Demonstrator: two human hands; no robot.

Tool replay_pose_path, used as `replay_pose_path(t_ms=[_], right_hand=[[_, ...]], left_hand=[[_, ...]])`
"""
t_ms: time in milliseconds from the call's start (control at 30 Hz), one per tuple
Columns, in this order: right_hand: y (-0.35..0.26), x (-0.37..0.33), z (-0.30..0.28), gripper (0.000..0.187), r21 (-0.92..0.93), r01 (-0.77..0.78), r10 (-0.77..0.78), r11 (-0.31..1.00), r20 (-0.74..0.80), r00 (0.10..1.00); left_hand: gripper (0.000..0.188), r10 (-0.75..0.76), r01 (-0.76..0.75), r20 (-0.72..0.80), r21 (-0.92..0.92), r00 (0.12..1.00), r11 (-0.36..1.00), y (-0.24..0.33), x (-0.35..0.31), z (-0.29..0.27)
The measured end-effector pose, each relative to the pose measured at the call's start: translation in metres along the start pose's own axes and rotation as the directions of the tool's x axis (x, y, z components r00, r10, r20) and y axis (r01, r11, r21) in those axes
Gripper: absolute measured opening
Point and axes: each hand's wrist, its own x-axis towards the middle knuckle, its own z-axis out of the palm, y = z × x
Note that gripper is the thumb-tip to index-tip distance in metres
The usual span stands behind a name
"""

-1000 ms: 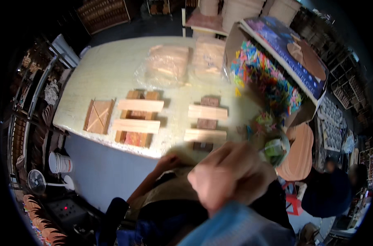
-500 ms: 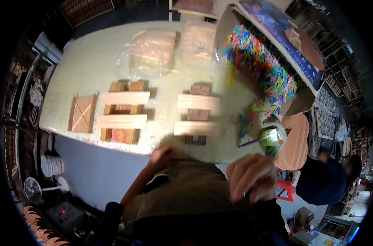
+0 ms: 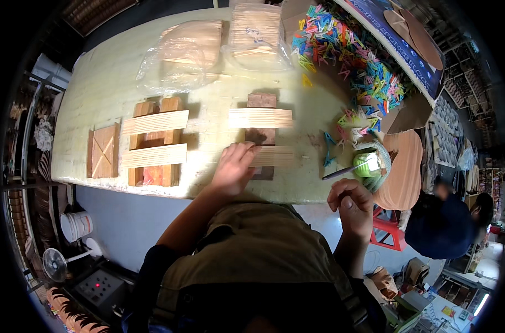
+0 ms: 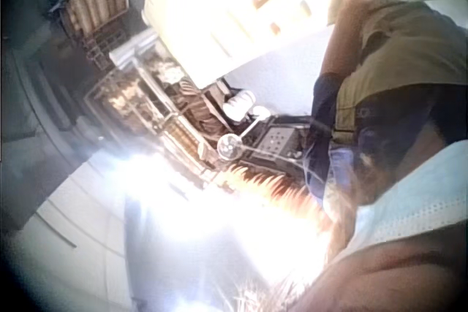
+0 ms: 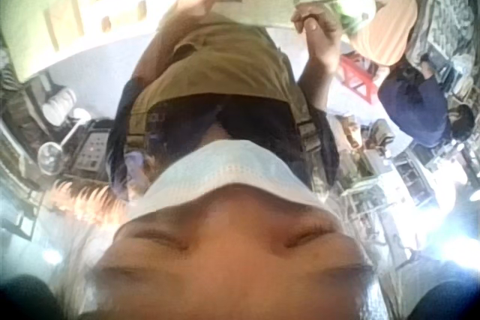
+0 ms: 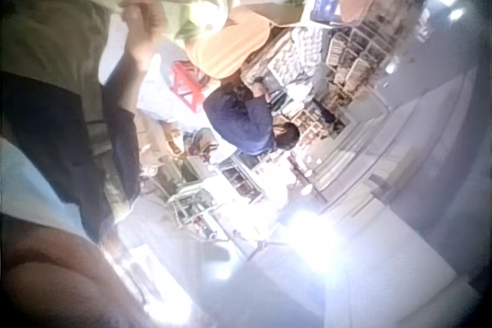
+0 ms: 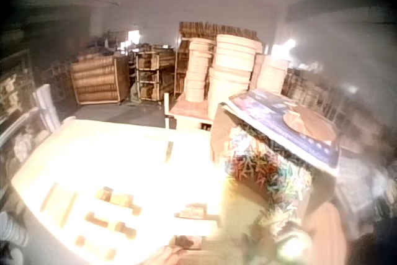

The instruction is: The person applies glue to small wooden pieces and places them onto larger wooden boards. They then use colorful plastic clips to secure the glued pieces in place on the boards. The process is repeated for multiple pieces throughout the clip.

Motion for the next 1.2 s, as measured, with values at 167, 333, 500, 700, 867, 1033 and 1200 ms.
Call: replay_pose_path(t_ms=[167,333,500,700,867,1033,1200], right_hand=[[0.008,-0.006,-0.002,0.035,0.02,-0.016,0.018,1.0,-0.131,0.991],[0.018,-0.011,0.0,0.025,0.138,-0.079,0.106,0.987,-0.195,0.975],[0.025,-0.002,0.011,0.021,0.105,-0.117,0.138,0.988,-0.223,0.965],[0.024,0.016,0.046,0.017,0.071,-0.191,0.201,0.979,-0.16,0.967],[0.027,0.021,0.067,0.019,-0.035,-0.232,0.227,0.972,-0.117,0.967],[0.03,0.016,0.074,0.021,-0.117,-0.245,0.234,0.962,-0.103,0.967],[0.053,0.001,0.057,0.02,-0.01,-0.24,0.234,0.971,-0.184,0.955]], left_hand=[[0.044,-0.069,0.072,-0.063,0.048,0.996,0.996,-0.015,-0.012,-0.015],[0.037,-0.262,0.314,-0.222,0.242,0.939,0.918,-0.06,-0.071,-0.068],[0.047,-0.401,0.498,-0.32,0.334,0.859,0.801,-0.102,-0.118,-0.123],[0.071,-0.416,0.4,-0.092,0.516,0.905,0.757,-0.136,-0.134,-0.171],[0.059,-0.263,0.19,0.075,0.508,0.962,0.84,-0.15,-0.112,-0.184],[0.062,-0.256,0.145,0.271,0.369,0.928,0.918,-0.156,-0.088,-0.187],[0.051,-0.194,0.073,0.336,0.34,0.922,0.937,-0.171,-0.08,-0.189]])
